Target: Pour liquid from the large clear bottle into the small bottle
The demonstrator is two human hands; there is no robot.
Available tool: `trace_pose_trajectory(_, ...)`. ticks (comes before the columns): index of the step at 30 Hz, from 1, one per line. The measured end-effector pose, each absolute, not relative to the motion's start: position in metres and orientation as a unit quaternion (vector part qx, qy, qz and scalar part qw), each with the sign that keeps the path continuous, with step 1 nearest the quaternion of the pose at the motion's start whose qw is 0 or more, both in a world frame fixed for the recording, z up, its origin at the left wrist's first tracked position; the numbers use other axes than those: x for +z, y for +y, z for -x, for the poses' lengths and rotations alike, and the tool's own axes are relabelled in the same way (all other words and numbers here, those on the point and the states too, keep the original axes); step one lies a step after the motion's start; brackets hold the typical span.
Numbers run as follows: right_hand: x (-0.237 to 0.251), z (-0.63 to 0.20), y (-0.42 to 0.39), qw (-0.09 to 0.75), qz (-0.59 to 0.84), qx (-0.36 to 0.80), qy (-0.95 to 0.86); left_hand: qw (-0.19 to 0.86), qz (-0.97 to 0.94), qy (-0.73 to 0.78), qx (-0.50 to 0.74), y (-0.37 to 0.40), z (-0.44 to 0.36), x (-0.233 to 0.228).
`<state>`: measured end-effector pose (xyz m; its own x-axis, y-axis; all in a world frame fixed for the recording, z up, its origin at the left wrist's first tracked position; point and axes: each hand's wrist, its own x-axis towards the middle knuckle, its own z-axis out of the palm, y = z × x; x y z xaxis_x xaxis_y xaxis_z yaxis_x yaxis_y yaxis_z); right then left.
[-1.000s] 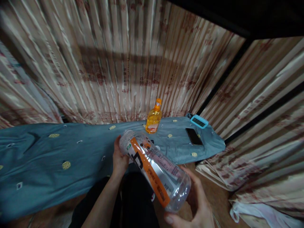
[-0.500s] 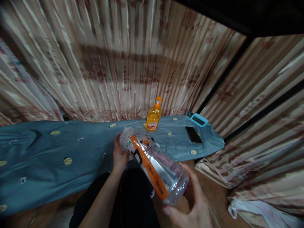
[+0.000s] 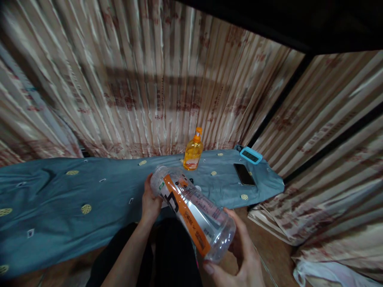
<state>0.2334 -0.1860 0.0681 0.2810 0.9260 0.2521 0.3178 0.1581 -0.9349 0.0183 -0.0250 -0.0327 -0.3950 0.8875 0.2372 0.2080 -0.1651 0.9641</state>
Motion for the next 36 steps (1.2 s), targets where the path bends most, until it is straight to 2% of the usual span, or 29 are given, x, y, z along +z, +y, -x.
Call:
trace_pose_trajectory(12, 0.069, -0.228, -0.187, 0.561, 0.591, 0.277, -0.510, 0.299, -0.456, 0.589, 0.596, -0.026, -0.020, -0.030)
trace_pose_trajectory(36, 0.063, -0.225, -0.191, 0.572, 0.571, 0.322, -0.494, 0.255, -0.465, 0.581, 0.617, -0.020, -0.018, -0.050)
